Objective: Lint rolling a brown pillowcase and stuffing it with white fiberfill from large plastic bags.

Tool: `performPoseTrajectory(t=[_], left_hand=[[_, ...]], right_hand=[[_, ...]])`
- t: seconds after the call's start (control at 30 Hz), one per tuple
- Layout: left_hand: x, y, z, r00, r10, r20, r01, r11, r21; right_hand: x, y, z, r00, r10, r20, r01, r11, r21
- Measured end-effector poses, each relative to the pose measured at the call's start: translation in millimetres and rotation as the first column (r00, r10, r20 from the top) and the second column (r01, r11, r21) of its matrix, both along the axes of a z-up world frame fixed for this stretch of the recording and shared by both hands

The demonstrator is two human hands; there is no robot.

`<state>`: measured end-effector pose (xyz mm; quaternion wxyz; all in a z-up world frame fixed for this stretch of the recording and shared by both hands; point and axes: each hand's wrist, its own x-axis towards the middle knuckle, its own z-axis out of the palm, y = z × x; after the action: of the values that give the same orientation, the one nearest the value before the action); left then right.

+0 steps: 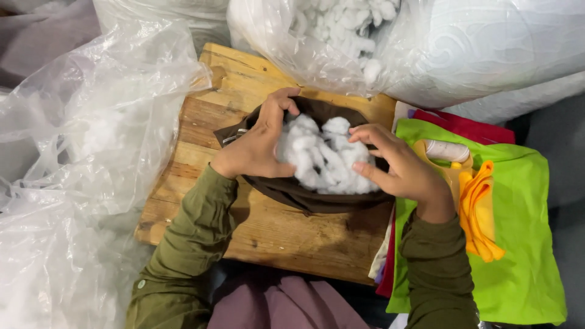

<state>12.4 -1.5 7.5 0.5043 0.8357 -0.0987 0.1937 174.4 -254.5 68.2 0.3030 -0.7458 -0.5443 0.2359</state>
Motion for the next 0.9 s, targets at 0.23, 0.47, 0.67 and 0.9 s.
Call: performPoseTrajectory(t=[0.23, 0.47, 0.67, 0.9], left_hand=[[23.6, -10.2, -34.2, 0.995, -0.037, 0.089, 0.024, 0.989, 0.148], [36.1, -19.2, -79.7, 0.910, 0.361, -0.205, -0.078, 0.633, 0.770], [9.2, -13.5, -8.6, 0.982, 0.009, -0.190, 0.026, 0.983, 0.184], [36.3, -31.1, -69.5, 1.000, -0.016, -0.014, 0.019, 0.942, 0.335]], right_hand=[[5.8, 23.6, -74.5, 0.952, 0.151, 0.265, -0.142, 0.988, -0.053], [6.7, 25.6, -96.5, 0.860, 0.064, 0.506, 0.151, 0.916, -0.373], [6.6, 14.4, -51.1, 0.952, 0.063, 0.299, 0.008, 0.973, -0.231], [1.5, 36.0, -100.5, 0.962, -0.103, 0.253, 0.075, 0.990, 0.116]])
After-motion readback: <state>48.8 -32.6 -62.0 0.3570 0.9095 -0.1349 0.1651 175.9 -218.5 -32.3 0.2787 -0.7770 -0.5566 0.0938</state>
